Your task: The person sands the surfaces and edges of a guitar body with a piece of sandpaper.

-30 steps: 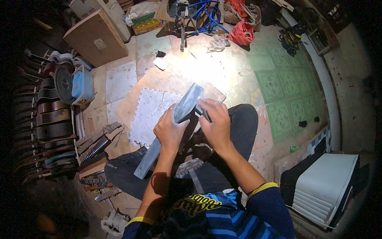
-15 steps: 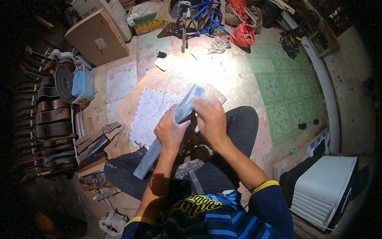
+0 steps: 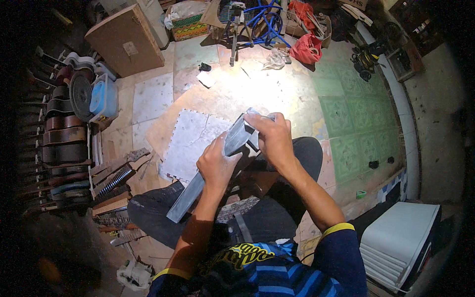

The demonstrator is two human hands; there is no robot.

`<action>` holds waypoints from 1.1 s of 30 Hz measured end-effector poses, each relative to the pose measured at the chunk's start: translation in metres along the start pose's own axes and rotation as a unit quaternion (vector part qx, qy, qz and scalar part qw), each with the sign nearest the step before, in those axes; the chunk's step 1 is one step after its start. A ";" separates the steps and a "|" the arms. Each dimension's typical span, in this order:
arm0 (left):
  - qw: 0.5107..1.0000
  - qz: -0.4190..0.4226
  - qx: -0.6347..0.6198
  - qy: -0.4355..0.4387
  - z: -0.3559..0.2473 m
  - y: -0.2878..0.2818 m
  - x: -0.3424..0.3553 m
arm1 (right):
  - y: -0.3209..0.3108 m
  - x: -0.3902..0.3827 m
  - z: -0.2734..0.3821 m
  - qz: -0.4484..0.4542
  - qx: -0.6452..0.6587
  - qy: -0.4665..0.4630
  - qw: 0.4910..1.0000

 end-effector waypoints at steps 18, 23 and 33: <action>0.998 0.059 0.012 0.019 0.011 0.003 -0.012 | 0.001 -0.011 -0.001 0.037 0.108 -0.013 0.993; 0.999 0.033 0.007 0.030 0.006 0.006 -0.008 | 0.015 -0.011 -0.029 0.007 0.153 -0.015 0.988; 0.997 0.067 0.001 0.046 -0.002 0.001 -0.015 | -0.010 -0.005 -0.031 0.036 -0.001 0.011 0.999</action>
Point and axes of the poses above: each hand's wrist, its own x-axis towards the middle knuckle, its own y-axis out of the palm, z = x × y, the point moved 1 cm from there along x, towards the middle knuckle, and after that the axes turned 3 degrees about -z, right-handed, at the moved point
